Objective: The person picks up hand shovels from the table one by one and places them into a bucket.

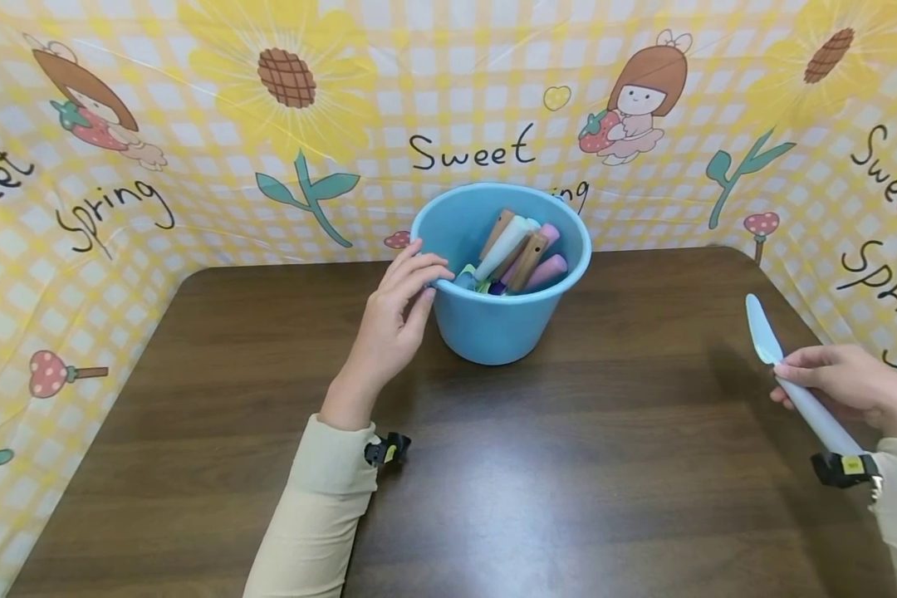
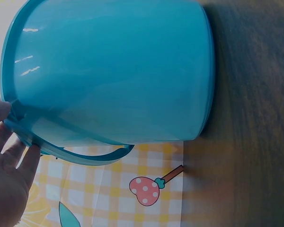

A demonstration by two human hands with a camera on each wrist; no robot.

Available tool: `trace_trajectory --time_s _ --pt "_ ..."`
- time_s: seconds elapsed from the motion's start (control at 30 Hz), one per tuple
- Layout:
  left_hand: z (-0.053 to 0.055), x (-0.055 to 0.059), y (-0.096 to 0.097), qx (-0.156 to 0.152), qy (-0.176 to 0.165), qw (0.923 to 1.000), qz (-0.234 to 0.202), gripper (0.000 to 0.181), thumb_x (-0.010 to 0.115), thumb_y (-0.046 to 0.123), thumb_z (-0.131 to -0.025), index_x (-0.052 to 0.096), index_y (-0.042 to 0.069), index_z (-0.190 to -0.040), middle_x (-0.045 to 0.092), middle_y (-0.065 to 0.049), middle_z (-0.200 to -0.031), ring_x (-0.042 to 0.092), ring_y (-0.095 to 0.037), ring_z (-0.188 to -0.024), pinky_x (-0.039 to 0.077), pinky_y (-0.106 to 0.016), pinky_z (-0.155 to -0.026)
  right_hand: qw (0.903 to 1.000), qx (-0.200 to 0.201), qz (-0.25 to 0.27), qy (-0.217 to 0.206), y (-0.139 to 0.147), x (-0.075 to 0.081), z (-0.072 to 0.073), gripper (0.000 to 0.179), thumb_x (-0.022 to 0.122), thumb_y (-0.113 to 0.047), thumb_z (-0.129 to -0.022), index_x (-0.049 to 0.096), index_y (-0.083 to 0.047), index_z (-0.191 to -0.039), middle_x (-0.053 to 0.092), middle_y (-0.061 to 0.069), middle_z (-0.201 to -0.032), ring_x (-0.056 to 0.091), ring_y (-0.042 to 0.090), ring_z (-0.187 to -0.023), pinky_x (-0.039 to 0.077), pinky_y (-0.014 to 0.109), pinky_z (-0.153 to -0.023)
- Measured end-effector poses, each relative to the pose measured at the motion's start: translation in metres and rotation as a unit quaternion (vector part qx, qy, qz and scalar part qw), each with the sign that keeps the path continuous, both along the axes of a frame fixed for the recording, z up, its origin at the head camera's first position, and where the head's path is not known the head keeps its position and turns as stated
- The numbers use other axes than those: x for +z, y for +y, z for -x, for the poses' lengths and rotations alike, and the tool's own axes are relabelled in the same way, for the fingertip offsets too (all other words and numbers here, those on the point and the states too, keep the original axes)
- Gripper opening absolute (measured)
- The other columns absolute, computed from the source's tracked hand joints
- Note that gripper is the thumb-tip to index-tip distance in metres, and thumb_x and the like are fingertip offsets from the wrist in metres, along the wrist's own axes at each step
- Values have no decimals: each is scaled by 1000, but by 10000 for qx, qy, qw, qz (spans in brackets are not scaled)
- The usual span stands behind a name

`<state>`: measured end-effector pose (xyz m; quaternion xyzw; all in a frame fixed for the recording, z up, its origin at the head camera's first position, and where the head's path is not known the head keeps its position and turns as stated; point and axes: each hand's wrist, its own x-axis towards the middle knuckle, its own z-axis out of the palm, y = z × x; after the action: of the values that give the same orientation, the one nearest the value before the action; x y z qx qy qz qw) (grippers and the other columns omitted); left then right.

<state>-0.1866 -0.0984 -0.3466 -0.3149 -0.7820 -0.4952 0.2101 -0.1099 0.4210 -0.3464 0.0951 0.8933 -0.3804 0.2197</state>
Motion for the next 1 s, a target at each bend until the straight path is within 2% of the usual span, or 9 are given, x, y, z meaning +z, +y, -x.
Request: trace_trajectory --time_s 0.3,0.5,0.77,1.0 --pt "0 0 1 14 -19 10000 -5 23 51 -1 -101 69 2 -114 63 -11 -129 33 -31 -148 26 -44 -125 9998 99 -117 152 -14 10 11 30 44 -14 -107 57 12 -108 74 1 -84 66 7 -74 54 28 -66" --pt "1 0 1 2 -4 10000 -18 23 50 -1 -101 69 0 -115 63 -14 -129 33 -33 -148 26 -45 -124 9996 200 -52 208 -24 17 19 27 46 -15 -106 57 9 -111 74 -2 -84 66 6 -75 53 27 -67" --pt "1 0 1 9 30 10000 -6 23 51 0 -101 69 4 -114 63 -13 -129 33 -32 -148 25 -45 -125 9992 247 110 297 -35 22 30 24 48 -18 -106 59 3 -108 74 -6 -83 66 6 -76 54 28 -68" --pt "1 -1 0 42 47 10000 15 23 51 0 -101 69 3 -114 63 -12 -129 33 -30 -149 25 -44 -125 9982 399 8 446 -47 29 36 27 49 -15 -105 56 9 -113 73 -4 -82 66 7 -76 52 26 -68"
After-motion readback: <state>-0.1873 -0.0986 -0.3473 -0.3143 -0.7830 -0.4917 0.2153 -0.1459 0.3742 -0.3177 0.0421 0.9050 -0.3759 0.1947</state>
